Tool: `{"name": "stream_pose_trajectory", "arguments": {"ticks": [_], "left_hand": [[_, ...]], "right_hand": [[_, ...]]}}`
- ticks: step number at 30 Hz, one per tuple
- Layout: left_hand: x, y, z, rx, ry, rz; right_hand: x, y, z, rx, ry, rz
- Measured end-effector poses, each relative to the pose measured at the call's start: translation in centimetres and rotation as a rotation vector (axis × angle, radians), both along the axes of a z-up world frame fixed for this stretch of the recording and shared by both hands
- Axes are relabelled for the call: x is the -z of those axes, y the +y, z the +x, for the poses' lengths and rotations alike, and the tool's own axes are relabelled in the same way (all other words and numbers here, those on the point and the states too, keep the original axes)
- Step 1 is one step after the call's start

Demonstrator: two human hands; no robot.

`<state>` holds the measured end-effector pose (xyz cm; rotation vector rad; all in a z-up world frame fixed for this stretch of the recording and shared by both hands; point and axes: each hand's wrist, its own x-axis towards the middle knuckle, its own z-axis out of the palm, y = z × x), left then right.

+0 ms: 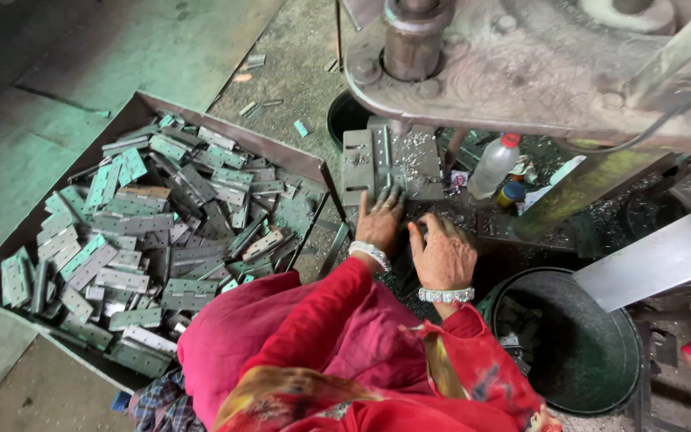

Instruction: The person sits on the floor and repeatedly places metal hinge pieces into a manual punching machine. They operate the lever to punch holes in the pieces and then remove them, continuing this process with multiple items from a nearby bin.

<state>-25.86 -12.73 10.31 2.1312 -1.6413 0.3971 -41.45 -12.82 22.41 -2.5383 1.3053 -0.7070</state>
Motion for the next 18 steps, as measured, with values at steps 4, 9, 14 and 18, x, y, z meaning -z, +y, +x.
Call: {"name": "stream_pose_trajectory", "arguments": {"ticks": [4, 9, 14, 18], "left_hand": [[-1.2, 0.3, 0.7, -0.14, 0.138, 0.237], [-3.0, -1.8, 1.4, -0.252, 0.085, 0.406], [-3.7, -3.0, 2.1, -0.297, 0.076, 0.42], [-3.2, -1.7, 2.2, -0.274, 0.036, 0.353]], "right_hand": [[0.1, 0.1, -0.1, 0.035, 0.049, 0.027], [4.2, -0.9, -1.2, 0.02, 0.044, 0.065], [14.1, -1.2, -4.5, 0.042, 0.257, 0.571], [19.7, -0.9, -5.5, 0.031, 0.163, 0.563]]}}
